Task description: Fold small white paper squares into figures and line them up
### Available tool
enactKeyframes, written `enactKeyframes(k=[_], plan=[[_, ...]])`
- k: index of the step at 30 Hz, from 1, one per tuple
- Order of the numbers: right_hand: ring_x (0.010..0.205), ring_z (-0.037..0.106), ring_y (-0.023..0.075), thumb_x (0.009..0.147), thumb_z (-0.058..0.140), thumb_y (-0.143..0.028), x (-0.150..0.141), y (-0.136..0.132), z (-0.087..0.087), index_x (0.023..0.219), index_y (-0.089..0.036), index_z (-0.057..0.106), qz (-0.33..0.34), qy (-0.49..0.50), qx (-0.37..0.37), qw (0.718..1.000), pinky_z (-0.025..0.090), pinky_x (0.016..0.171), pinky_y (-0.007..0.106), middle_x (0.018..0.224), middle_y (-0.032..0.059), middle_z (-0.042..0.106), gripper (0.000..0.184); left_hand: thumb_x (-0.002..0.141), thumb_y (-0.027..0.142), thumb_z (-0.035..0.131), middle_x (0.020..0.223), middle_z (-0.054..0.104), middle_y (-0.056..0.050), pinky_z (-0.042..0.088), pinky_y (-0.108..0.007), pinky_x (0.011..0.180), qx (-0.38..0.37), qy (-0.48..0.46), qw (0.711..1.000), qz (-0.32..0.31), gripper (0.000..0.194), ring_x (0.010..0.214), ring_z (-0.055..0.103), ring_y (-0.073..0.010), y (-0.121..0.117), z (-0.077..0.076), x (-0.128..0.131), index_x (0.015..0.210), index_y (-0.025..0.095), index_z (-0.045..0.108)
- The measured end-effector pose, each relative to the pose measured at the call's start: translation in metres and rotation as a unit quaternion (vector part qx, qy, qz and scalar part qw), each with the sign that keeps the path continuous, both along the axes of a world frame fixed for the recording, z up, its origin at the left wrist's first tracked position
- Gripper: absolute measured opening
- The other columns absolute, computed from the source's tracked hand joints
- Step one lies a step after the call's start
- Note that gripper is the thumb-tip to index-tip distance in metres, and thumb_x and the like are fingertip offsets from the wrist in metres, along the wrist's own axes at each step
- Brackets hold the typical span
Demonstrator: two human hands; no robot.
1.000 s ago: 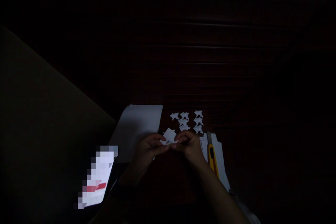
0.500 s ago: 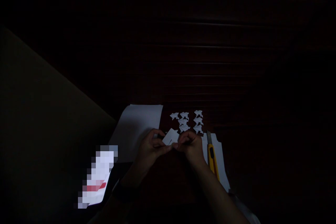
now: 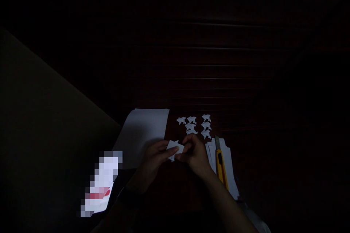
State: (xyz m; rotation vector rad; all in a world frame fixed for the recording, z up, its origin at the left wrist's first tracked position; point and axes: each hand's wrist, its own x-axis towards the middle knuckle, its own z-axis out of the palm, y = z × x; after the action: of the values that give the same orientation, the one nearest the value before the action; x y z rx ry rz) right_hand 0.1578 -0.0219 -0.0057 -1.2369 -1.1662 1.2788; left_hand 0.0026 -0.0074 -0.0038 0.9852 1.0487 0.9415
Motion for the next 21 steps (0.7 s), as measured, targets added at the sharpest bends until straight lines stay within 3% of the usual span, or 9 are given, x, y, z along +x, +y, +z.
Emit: enactKeyframes(k=[4, 8, 16, 21], plan=[[0.072, 0.060, 0.0162, 0.061, 0.073, -0.016, -0.003, 0.002, -0.001, 0.107, -0.026, 0.049, 0.040, -0.009, 0.030, 0.999, 0.046, 0.061, 0.026, 0.082, -0.0017, 0.063, 0.053, 0.066, 0.031, 0.075, 0.083, 0.071, -0.008, 0.049, -0.024, 0.061, -0.001, 0.015, 0.999, 0.045, 0.030, 0.072, 0.066, -0.0182, 0.000, -0.006, 0.002, 0.088, 0.013, 0.067], [0.097, 0.058, 0.0217, 0.060, 0.074, -0.017, -0.006, 0.003, -0.002, 0.110, -0.026, 0.051, 0.056, 0.000, 0.050, 0.997, 0.048, 0.072, 0.030, 0.112, 0.0043, 0.059, 0.056, 0.064, 0.029, 0.075, 0.082, 0.071, -0.008, 0.050, -0.025, 0.059, 0.010, 0.015, 0.998, 0.061, 0.037, 0.072, 0.067, -0.0198, 0.000, -0.006, 0.006, 0.095, 0.013, 0.065], [0.090, 0.059, 0.0208, 0.059, 0.068, -0.009, -0.004, 0.004, -0.005, 0.102, -0.025, 0.053, 0.037, -0.033, 0.043, 0.998, 0.048, 0.074, 0.031, 0.095, 0.0007, 0.061, 0.049, 0.061, 0.030, 0.077, 0.076, 0.072, -0.007, 0.050, -0.025, 0.056, -0.007, 0.016, 0.999, 0.051, 0.039, 0.064, 0.067, -0.0189, -0.001, -0.005, 0.010, 0.095, 0.014, 0.065], [0.086, 0.059, 0.0195, 0.058, 0.068, -0.007, -0.004, 0.004, -0.006, 0.101, -0.025, 0.050, 0.025, -0.026, 0.035, 0.999, 0.049, 0.071, 0.029, 0.095, 0.0004, 0.060, 0.050, 0.063, 0.032, 0.076, 0.081, 0.072, -0.008, 0.052, -0.026, 0.061, 0.011, 0.045, 0.998, 0.042, 0.040, 0.071, 0.068, -0.0205, 0.001, -0.006, 0.008, 0.095, 0.014, 0.063]])
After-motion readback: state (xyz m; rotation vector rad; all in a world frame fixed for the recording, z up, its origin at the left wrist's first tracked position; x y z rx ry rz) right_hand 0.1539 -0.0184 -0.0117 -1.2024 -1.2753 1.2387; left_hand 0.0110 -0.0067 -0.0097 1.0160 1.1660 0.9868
